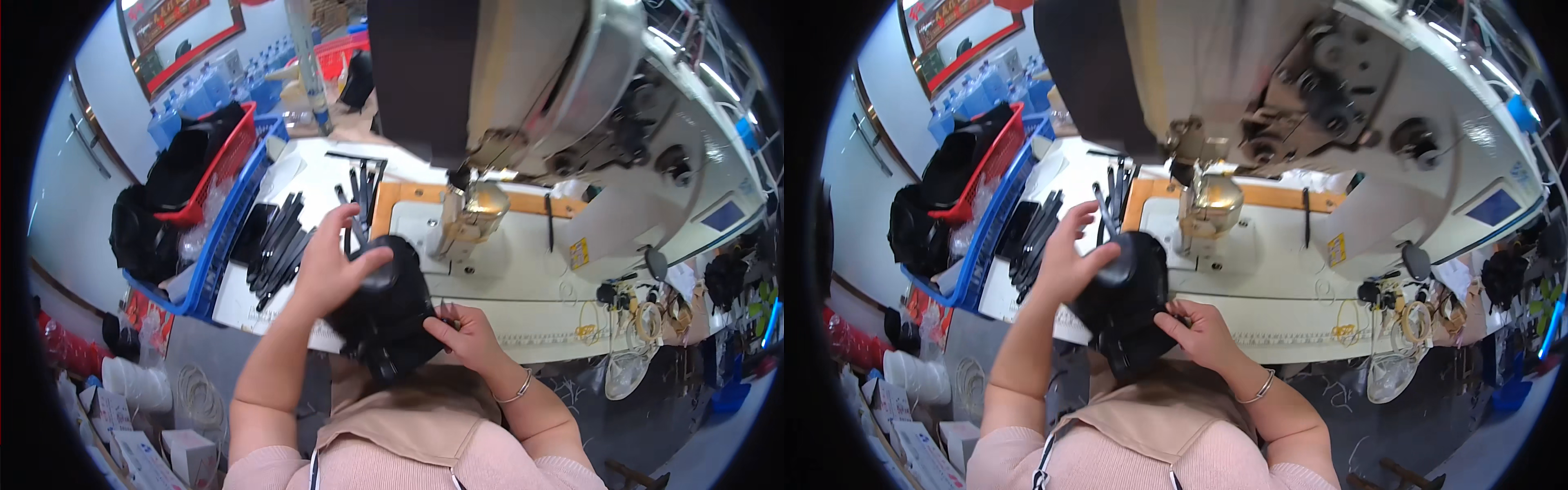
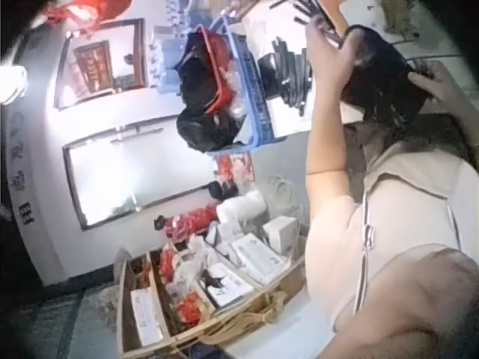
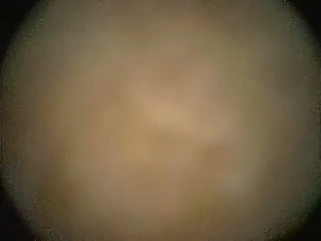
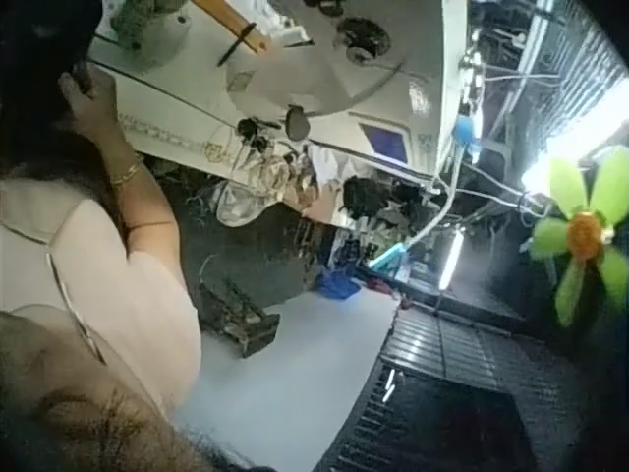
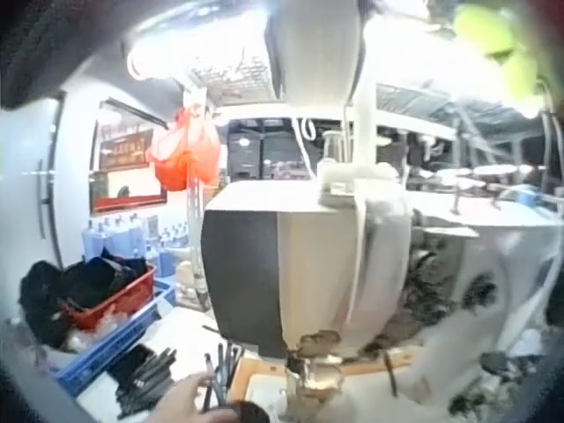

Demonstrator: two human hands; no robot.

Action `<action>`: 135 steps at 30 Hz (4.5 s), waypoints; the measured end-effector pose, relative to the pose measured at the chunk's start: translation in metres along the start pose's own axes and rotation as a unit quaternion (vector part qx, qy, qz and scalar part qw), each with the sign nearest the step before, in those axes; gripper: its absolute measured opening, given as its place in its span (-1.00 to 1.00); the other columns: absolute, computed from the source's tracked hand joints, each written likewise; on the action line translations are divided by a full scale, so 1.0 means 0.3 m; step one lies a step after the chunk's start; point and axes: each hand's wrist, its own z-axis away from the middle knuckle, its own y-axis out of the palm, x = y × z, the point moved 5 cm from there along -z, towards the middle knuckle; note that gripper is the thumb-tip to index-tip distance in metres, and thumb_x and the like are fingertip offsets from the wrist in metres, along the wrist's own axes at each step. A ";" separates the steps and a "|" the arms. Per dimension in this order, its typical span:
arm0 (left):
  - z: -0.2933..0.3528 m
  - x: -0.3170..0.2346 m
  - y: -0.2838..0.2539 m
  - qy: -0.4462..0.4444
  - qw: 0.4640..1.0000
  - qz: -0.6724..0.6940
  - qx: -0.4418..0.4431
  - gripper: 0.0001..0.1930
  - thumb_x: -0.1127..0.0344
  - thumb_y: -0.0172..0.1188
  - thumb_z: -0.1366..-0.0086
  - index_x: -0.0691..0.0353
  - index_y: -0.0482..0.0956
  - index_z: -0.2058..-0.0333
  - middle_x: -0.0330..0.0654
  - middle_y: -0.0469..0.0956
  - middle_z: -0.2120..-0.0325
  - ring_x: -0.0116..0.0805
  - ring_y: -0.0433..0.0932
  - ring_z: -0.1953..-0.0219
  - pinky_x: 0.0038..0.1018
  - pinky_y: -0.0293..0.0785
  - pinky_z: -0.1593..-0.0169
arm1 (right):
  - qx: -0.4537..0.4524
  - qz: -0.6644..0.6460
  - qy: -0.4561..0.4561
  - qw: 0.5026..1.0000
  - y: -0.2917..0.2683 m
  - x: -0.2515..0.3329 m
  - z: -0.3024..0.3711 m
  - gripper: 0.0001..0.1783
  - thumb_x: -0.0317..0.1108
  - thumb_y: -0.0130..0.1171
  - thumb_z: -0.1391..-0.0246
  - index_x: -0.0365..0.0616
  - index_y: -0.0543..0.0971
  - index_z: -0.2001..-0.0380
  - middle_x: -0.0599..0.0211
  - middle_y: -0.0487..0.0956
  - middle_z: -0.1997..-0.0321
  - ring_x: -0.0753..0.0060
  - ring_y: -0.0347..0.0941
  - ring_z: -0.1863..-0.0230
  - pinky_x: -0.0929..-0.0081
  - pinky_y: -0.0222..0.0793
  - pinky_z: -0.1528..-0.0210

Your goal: Stitching pieces of a black shoe upper together using an industrial sewing machine.

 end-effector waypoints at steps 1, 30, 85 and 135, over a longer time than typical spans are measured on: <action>-0.075 0.017 0.031 -0.094 0.976 0.040 0.191 -0.21 0.04 0.38 -0.01 0.33 0.27 -0.14 0.08 0.45 0.01 -0.09 0.42 -0.08 -0.31 0.34 -0.10 | 0.046 0.014 -0.026 0.998 0.000 0.031 -0.014 -0.76 -0.35 0.19 -0.11 -0.23 0.45 0.55 0.67 0.26 0.63 0.78 0.09 0.53 0.67 0.07 0.52; -0.534 -0.346 0.172 0.366 0.894 -0.128 0.225 -0.68 0.18 0.35 -0.02 0.22 0.60 0.28 -0.09 0.57 0.37 -0.16 0.54 0.26 -0.39 0.44 0.13 | -0.320 -0.185 -0.079 0.926 -0.067 0.164 -0.192 -0.73 -0.31 0.19 -0.10 -0.10 0.44 0.64 0.56 0.37 0.70 0.75 0.21 0.76 0.71 0.14 0.73; -0.130 -0.270 0.130 0.519 0.848 -0.103 0.019 -0.68 0.35 0.17 0.08 0.10 0.64 0.26 -0.34 0.55 0.35 -0.39 0.54 0.33 -0.53 0.52 0.31 | -0.189 -0.267 -0.036 0.944 -0.077 0.131 -0.130 -0.85 -0.37 0.14 -0.16 -0.24 0.54 0.28 0.32 0.56 0.58 0.69 0.33 0.67 0.72 0.14 0.65; -0.146 -0.280 0.128 0.518 0.845 -0.127 0.040 -0.75 0.33 0.16 0.04 0.08 0.64 0.31 -0.34 0.55 0.37 -0.39 0.54 0.29 -0.50 0.48 0.25 | -0.221 -0.291 -0.057 0.929 -0.040 0.158 -0.144 -0.89 -0.35 0.09 -0.19 -0.16 0.48 0.35 0.27 0.55 0.60 0.63 0.35 0.70 0.71 0.12 0.68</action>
